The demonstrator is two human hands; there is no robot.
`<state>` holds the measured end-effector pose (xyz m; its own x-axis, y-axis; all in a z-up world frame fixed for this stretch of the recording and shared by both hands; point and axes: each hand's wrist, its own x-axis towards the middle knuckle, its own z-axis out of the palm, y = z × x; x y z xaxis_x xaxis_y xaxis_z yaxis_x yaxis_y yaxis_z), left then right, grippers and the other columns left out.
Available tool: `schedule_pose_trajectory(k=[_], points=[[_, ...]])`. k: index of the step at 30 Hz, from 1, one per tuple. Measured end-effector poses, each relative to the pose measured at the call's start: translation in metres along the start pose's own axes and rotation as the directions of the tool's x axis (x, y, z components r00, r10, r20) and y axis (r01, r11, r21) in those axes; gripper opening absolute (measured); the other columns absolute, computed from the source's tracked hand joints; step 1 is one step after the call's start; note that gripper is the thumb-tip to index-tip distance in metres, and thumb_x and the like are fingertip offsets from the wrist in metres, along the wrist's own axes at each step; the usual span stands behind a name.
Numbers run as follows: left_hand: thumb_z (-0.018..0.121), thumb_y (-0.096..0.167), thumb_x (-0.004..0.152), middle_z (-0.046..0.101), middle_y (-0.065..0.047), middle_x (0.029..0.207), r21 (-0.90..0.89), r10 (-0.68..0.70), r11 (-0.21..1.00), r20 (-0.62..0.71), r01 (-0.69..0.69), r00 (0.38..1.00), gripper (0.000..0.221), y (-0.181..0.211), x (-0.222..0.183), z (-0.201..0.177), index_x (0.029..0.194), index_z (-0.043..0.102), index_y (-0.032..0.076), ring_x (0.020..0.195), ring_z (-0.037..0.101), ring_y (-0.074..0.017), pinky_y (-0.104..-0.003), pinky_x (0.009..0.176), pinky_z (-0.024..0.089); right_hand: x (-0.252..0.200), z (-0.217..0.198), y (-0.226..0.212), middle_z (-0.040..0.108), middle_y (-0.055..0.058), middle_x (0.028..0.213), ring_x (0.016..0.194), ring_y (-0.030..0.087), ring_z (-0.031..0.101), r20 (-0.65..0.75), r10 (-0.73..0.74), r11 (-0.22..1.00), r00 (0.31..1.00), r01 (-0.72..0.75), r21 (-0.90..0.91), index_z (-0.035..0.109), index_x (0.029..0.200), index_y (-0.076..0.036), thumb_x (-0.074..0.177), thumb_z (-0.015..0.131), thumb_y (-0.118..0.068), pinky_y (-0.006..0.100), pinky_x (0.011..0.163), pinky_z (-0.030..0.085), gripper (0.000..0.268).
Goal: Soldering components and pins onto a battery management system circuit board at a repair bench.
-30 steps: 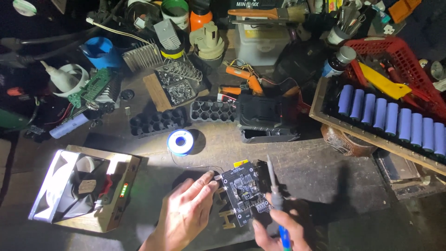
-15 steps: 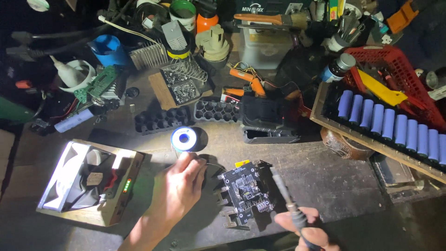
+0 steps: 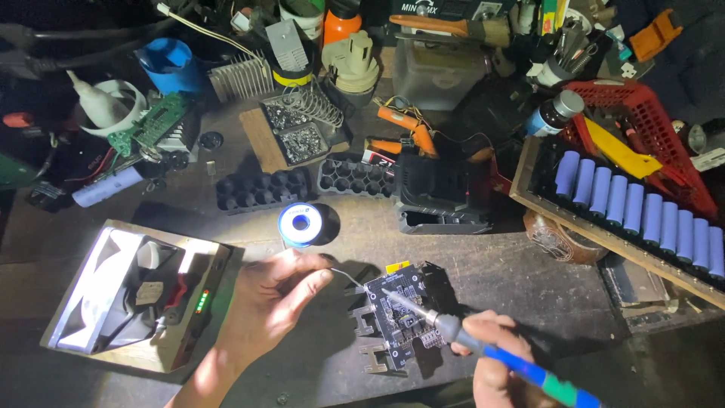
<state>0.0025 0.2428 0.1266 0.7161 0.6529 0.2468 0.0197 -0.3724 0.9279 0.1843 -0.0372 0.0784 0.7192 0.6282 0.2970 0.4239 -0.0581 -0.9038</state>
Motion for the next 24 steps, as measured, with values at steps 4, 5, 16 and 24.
schedule_pose_trajectory(k=[4,5,16,24], points=[[0.08,0.013,0.086,0.07,0.002,0.075,-0.002,0.046,0.999,-0.035,-0.046,0.998,0.007,0.0,-0.001,0.001,0.092,0.079,0.009,0.065,0.062,-0.0089,-0.025,0.065,0.05,0.027,0.029,-0.044,0.069,0.014,0.075,0.083,0.021,0.063,-0.148,-0.02,0.981,0.989,0.049,0.19,0.07,0.112,-0.001,0.1,0.061,-0.046,0.037,0.097,0.044,0.047],[0.081,0.014,0.086,0.068,0.002,0.073,0.023,0.062,0.998,-0.041,-0.061,0.997,0.007,0.0,-0.001,0.001,0.09,0.078,0.009,0.063,0.06,-0.0094,-0.025,0.064,0.049,0.033,0.034,-0.047,0.068,0.014,0.071,0.064,0.018,0.064,-0.193,0.008,0.973,0.981,0.037,0.229,0.072,0.106,-0.001,0.094,0.068,-0.047,0.03,0.074,0.053,0.048],[0.08,0.013,0.086,0.071,0.003,0.07,-0.055,-0.081,0.995,-0.04,0.079,0.996,0.012,-0.004,-0.004,0.003,0.078,0.073,0.009,0.059,0.058,-0.0054,-0.022,0.054,0.048,0.028,0.035,-0.036,0.077,0.017,0.101,0.066,0.025,0.077,-0.176,0.19,0.98,0.966,-0.175,0.096,0.076,0.105,0.0,0.094,0.067,-0.027,0.03,0.065,0.067,0.031],[0.079,0.012,0.087,0.068,0.001,0.073,-0.018,0.03,0.999,-0.057,-0.031,0.998,0.011,-0.008,-0.006,0.004,0.083,0.071,0.009,0.063,0.058,-0.0088,-0.024,0.06,0.048,0.024,0.039,-0.04,0.073,0.016,0.103,0.067,0.024,0.077,-0.188,0.17,0.985,0.967,-0.161,0.062,0.078,0.104,-0.001,0.09,0.07,-0.024,0.029,0.065,0.069,0.028]])
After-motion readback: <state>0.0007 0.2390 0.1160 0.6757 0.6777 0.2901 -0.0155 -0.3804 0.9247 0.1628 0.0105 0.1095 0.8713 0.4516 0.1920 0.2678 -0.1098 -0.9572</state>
